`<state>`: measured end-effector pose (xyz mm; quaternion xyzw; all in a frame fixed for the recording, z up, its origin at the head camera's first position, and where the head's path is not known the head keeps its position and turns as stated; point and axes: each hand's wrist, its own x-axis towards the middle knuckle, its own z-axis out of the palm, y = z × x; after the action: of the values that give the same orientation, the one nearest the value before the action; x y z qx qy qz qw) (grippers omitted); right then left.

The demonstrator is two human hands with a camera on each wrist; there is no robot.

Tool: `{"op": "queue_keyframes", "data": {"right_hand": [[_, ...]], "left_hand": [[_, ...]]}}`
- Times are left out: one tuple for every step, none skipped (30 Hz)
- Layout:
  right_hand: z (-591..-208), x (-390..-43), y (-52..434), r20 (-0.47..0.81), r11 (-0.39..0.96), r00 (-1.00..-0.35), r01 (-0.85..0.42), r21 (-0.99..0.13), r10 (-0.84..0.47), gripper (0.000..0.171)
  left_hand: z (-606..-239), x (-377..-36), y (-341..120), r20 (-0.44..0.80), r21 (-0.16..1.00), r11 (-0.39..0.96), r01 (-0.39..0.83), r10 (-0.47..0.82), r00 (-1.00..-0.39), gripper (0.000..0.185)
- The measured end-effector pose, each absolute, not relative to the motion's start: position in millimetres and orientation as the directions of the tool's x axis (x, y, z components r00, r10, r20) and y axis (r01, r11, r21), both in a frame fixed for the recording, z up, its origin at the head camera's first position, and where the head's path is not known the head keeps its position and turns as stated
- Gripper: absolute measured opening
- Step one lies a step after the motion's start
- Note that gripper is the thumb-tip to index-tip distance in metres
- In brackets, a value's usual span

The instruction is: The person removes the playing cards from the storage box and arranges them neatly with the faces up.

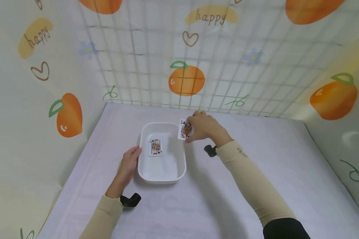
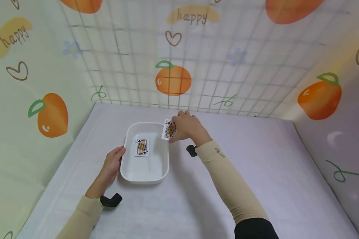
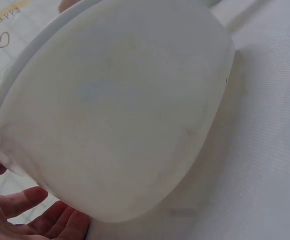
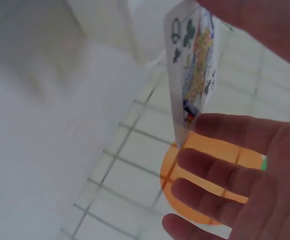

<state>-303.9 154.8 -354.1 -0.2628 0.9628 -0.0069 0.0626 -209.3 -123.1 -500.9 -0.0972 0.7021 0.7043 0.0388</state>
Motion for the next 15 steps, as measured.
{"op": "queue_keyframes", "data": {"right_hand": [[-353.5,-303.6,159.3,-0.119,0.866,-0.857,-0.498,-0.055,-0.501,0.083],[-353.3,-303.4,163.8,-0.119,0.867,-0.859,-0.495,-0.060,-0.499,0.083],[-353.3,-303.0,168.1,-0.119,0.869,-0.860,-0.491,-0.069,-0.495,0.082],[-354.0,-302.8,172.5,-0.119,0.872,-0.864,-0.484,-0.074,-0.489,0.083],[-354.8,-302.3,176.6,-0.119,0.875,-0.867,-0.476,-0.082,-0.483,0.083],[-356.2,-301.9,180.6,-0.118,0.879,-0.871,-0.469,-0.087,-0.477,0.084],[-358.0,-301.6,184.4,-0.118,0.882,-0.875,-0.462,-0.090,-0.470,0.084],[-360.0,-301.3,187.9,-0.120,0.886,-0.879,-0.454,-0.092,-0.462,0.084],[-362.1,-300.7,191.3,-0.123,0.890,-0.882,-0.446,-0.095,-0.455,0.085],[-364.7,-300.2,194.2,-0.127,0.893,-0.885,-0.439,-0.096,-0.448,0.085],[-367.1,-299.6,196.8,-0.132,0.897,-0.888,-0.431,-0.101,-0.441,0.085],[-369.4,-298.7,199.0,-0.139,0.899,-0.889,-0.425,-0.110,-0.437,0.085],[-371.8,-297.9,200.9,-0.146,0.899,-0.888,-0.421,-0.118,-0.436,0.085],[-374.0,-297.0,202.5,-0.154,0.899,-0.887,-0.420,-0.127,-0.436,0.085],[-376.2,-296.0,203.9,-0.162,0.898,-0.885,-0.419,-0.136,-0.437,0.085]], "left_hand": [[-500.6,-208.8,-123.0,-0.194,0.981,-0.009,-0.193,-0.082,-0.978,0.047],[-500.6,-208.3,-122.8,-0.191,0.982,-0.006,-0.191,-0.081,-0.978,0.048],[-500.2,-207.8,-122.6,-0.192,0.981,-0.001,-0.193,-0.081,-0.978,0.048],[-499.8,-207.3,-122.3,-0.195,0.981,0.002,-0.196,-0.083,-0.977,0.048],[-499.4,-206.7,-122.0,-0.200,0.980,0.004,-0.201,-0.085,-0.976,0.048],[-499.1,-206.1,-121.7,-0.198,0.980,0.007,-0.199,-0.084,-0.977,0.049],[-498.8,-205.7,-121.5,-0.198,0.980,0.008,-0.199,-0.084,-0.977,0.049],[-498.6,-205.4,-121.2,-0.198,0.980,0.010,-0.200,-0.084,-0.977,0.049],[-498.1,-205.1,-120.9,-0.202,0.979,0.008,-0.203,-0.086,-0.976,0.049],[-497.8,-204.9,-120.7,-0.202,0.979,0.009,-0.204,-0.089,-0.975,0.049],[-497.3,-204.7,-120.3,-0.202,0.979,0.010,-0.204,-0.091,-0.975,0.049],[-497.1,-204.6,-119.9,-0.201,0.979,0.013,-0.203,-0.092,-0.975,0.049],[-496.7,-204.7,-119.6,-0.206,0.978,0.017,-0.208,-0.096,-0.974,0.049],[-496.4,-204.7,-119.1,-0.206,0.978,0.022,-0.209,-0.097,-0.974,0.049],[-496.3,-204.8,-118.7,-0.207,0.977,0.026,-0.211,-0.100,-0.973,0.049]]}}
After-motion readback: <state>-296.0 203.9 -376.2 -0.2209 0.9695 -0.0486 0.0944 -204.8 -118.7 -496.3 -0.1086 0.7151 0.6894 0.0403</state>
